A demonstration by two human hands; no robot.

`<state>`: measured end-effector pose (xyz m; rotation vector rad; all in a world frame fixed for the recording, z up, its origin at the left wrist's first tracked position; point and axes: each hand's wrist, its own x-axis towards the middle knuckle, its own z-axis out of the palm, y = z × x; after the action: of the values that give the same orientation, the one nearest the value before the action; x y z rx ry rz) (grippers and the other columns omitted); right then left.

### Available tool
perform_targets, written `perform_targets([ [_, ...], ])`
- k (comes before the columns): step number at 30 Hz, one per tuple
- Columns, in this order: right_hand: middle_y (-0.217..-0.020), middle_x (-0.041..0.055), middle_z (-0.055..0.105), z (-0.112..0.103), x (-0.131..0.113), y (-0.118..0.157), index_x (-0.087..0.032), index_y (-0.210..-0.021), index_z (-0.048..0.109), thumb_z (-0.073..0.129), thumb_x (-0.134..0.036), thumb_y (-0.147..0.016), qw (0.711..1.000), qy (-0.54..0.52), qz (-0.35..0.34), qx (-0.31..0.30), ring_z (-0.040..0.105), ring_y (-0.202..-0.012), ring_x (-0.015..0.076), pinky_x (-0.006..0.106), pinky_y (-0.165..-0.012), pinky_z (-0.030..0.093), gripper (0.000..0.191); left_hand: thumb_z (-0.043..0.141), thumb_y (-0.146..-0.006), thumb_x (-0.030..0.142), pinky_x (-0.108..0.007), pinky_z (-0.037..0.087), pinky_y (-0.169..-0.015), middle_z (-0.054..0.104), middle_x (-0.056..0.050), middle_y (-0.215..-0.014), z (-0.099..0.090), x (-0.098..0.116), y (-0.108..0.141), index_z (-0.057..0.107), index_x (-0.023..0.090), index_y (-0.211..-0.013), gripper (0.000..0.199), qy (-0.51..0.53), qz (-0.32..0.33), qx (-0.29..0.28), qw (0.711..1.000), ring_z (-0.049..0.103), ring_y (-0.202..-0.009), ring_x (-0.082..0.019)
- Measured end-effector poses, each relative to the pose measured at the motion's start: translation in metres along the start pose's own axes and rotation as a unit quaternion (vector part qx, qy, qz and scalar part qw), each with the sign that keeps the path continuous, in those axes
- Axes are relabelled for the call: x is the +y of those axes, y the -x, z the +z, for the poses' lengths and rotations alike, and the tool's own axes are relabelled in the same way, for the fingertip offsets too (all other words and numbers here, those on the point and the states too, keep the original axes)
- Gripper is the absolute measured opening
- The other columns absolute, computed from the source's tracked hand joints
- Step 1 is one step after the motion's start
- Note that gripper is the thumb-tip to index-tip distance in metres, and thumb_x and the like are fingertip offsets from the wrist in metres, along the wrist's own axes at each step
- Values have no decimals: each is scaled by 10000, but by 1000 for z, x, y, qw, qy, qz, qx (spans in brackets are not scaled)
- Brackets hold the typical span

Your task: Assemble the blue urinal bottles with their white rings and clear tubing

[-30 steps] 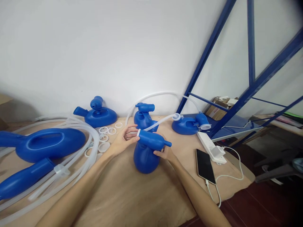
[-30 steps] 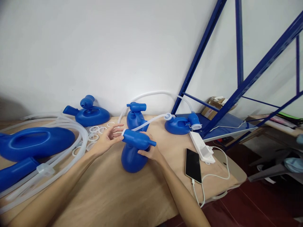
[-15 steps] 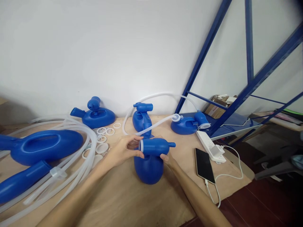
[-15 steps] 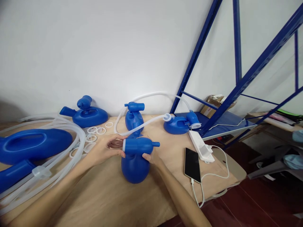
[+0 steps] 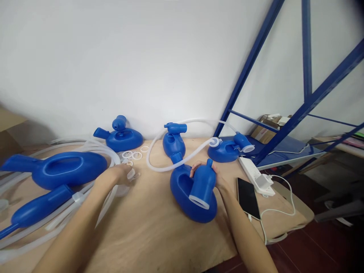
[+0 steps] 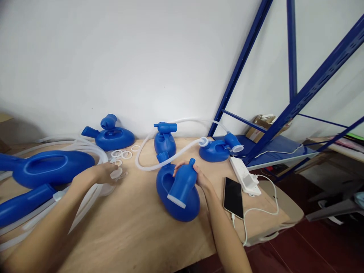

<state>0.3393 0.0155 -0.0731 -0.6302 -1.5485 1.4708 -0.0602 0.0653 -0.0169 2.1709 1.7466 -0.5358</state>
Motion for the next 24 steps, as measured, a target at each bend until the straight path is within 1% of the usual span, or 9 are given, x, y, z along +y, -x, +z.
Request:
perform_targets([
  [4, -941, 124, 769, -4, -20, 5, -201, -1099, 726, 522, -831, -870, 998, 18, 47, 35, 724, -926, 292, 410, -814, 618, 700, 801, -633, 286, -509, 509, -1044, 661, -228, -1415, 11, 0, -23, 687, 183, -1324, 708, -11, -9, 5, 1000, 614, -1323, -438],
  [7, -939, 123, 768, -2, -33, 5, -201, -1151, 721, 560, -803, -875, 994, 18, 58, 86, 727, -1001, 325, 454, -888, 620, 682, 790, -656, 274, -551, 465, -1083, 641, -229, -1435, 15, 1, -28, 676, 189, -1324, 683, -17, -6, 14, 1000, 597, -1337, -443],
  [10, -961, 112, 775, 1, -46, 1, -204, -1181, 725, 554, -748, -926, 990, 48, 68, 116, 725, -1049, 324, 470, -952, 606, 625, 714, -725, 251, -570, 436, -1092, 655, -214, -1411, 16, -3, -29, 682, 200, -1295, 574, -14, 7, 27, 1000, 616, -1310, -426],
  [15, -1102, 101, 774, 11, -76, -15, -229, -1154, 775, 548, -680, -971, 974, 174, 113, 94, 676, -1187, 335, 510, -1129, 496, 537, 688, -753, 297, -621, 400, -1095, 691, -178, -1364, 18, -7, -31, 721, 245, -1195, 446, 9, 41, 43, 998, 602, -1308, -434],
  [18, -1252, 92, 744, 14, -92, -25, -235, -1145, 796, 569, -725, -941, 947, 260, 164, 90, 634, -1249, 359, 548, -1219, 394, 577, 713, -765, 411, -639, 409, -1083, 708, -184, -1329, 19, -6, -32, 739, 254, -1188, 452, 32, 76, 42, 996, 605, -1287, -458],
  [19, -1272, 85, 739, 13, -95, -26, -238, -1138, 802, 584, -740, -928, 935, 288, 185, 91, 629, -1253, 365, 553, -1226, 382, 586, 710, -774, 438, -615, 424, -1082, 715, -176, -1316, 19, -5, -32, 745, 259, -1193, 457, 43, 94, 42, 994, 613, -1277, -448],
  [21, -1245, 73, 749, 10, -98, -26, -246, -1167, 800, 618, -750, -911, 908, 345, 220, 90, 642, -1225, 370, 550, -1202, 407, 594, 686, -801, 441, -510, 461, -1084, 732, -135, -1284, 19, -2, -33, 754, 275, -1202, 440, 68, 139, 42, 987, 640, -1249, -387],
  [23, -1186, 64, 762, 8, -96, -22, -274, -1325, 740, 653, -737, -901, 882, 396, 237, 90, 678, -1145, 357, 534, -1139, 460, 633, 644, -833, 394, -384, 489, -1060, 741, -87, -1264, 20, -1, -35, 754, 287, -1221, 417, 93, 184, 46, 978, 671, -1201, -304],
  [24, -1155, 58, 767, 8, -95, -19, -296, -1433, 669, 668, -726, -898, 872, 418, 238, 93, 697, -1085, 343, 522, -1101, 484, 686, 618, -848, 366, -343, 499, -1042, 739, -72, -1267, 20, 0, -37, 744, 287, -1246, 426, 104, 198, 49, 973, 680, -1177, -273],
])
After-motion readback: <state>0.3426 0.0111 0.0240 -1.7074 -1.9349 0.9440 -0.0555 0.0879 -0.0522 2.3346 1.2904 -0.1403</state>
